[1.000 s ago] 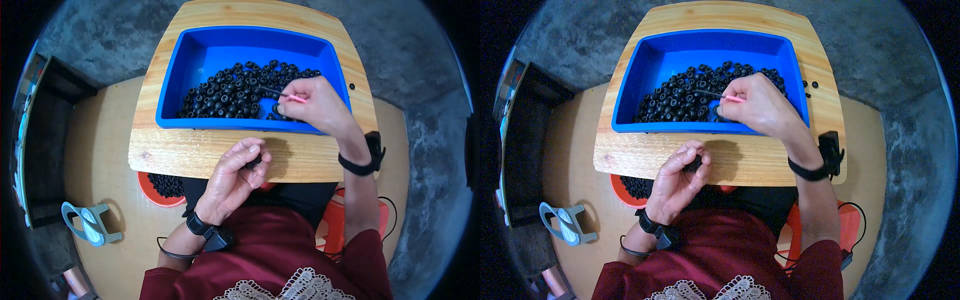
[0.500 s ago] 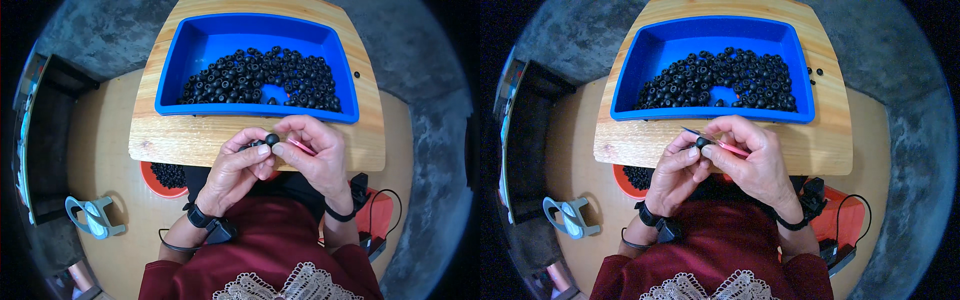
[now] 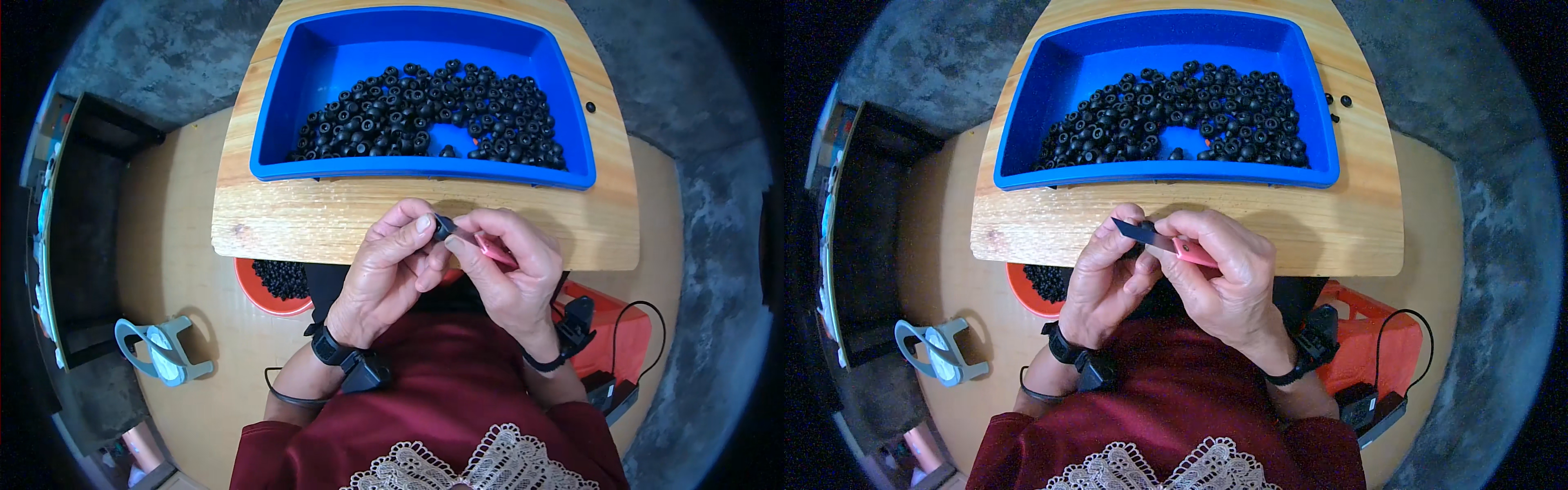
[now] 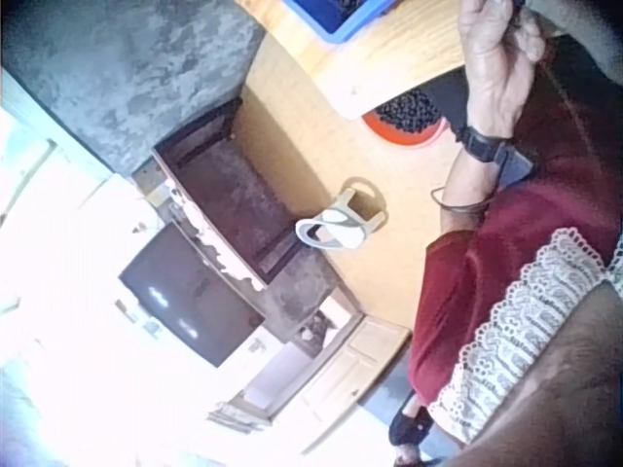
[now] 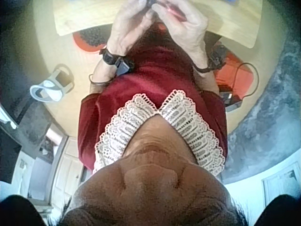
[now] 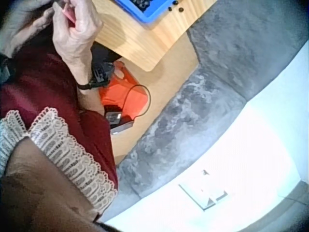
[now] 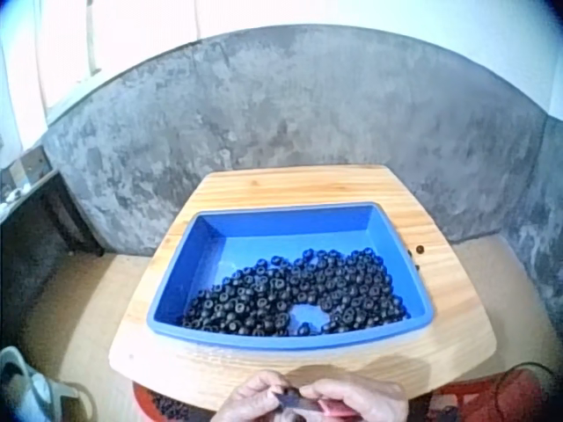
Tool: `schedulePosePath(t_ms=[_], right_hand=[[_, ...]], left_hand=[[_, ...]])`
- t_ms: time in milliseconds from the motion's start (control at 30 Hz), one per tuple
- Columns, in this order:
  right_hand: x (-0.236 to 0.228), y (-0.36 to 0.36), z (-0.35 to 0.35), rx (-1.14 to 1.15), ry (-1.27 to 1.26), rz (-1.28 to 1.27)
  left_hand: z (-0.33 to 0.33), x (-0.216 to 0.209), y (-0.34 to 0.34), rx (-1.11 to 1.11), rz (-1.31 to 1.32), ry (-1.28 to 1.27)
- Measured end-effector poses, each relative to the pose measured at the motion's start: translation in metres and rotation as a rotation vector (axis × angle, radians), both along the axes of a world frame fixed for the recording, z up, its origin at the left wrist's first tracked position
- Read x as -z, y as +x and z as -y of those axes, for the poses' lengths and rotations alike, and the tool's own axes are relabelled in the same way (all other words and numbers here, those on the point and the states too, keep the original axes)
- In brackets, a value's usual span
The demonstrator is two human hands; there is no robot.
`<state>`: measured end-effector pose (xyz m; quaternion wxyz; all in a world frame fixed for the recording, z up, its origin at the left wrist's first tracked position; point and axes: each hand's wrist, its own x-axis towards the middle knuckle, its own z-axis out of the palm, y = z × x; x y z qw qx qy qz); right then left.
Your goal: Shaving or deburring excess plastic from black molded rings using a craft knife.
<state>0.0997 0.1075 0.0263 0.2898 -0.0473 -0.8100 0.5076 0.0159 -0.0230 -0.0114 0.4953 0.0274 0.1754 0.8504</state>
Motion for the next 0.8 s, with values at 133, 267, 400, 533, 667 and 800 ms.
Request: schedulePosePath(t_ms=[133, 267, 400, 533, 667, 800], right_hand=[[0.001, -0.001, 0.000, 0.019, 0.089, -0.027], [0.003, 0.001, -0.001, 0.011, 0.063, -0.024], [-0.002, 0.004, -0.003, 0.022, 0.094, 0.012], [0.003, 0.008, 0.001, 0.067, 0.235, -0.006], [0.009, 0.005, 0.001, 0.090, 0.294, -0.058], [0.009, 0.004, 0.002, 0.098, 0.335, -0.071]], left_hand=[[0.001, -0.005, 0.003, -0.037, 0.044, -0.073], [0.002, 0.003, 0.000, 0.002, 0.031, -0.027], [0.001, 0.003, 0.000, 0.015, 0.054, 0.020], [0.001, 0.003, 0.001, 0.003, 0.069, 0.008], [0.002, 0.001, 0.002, -0.030, 0.115, -0.042], [0.002, 0.003, 0.001, -0.006, 0.100, 0.015]])
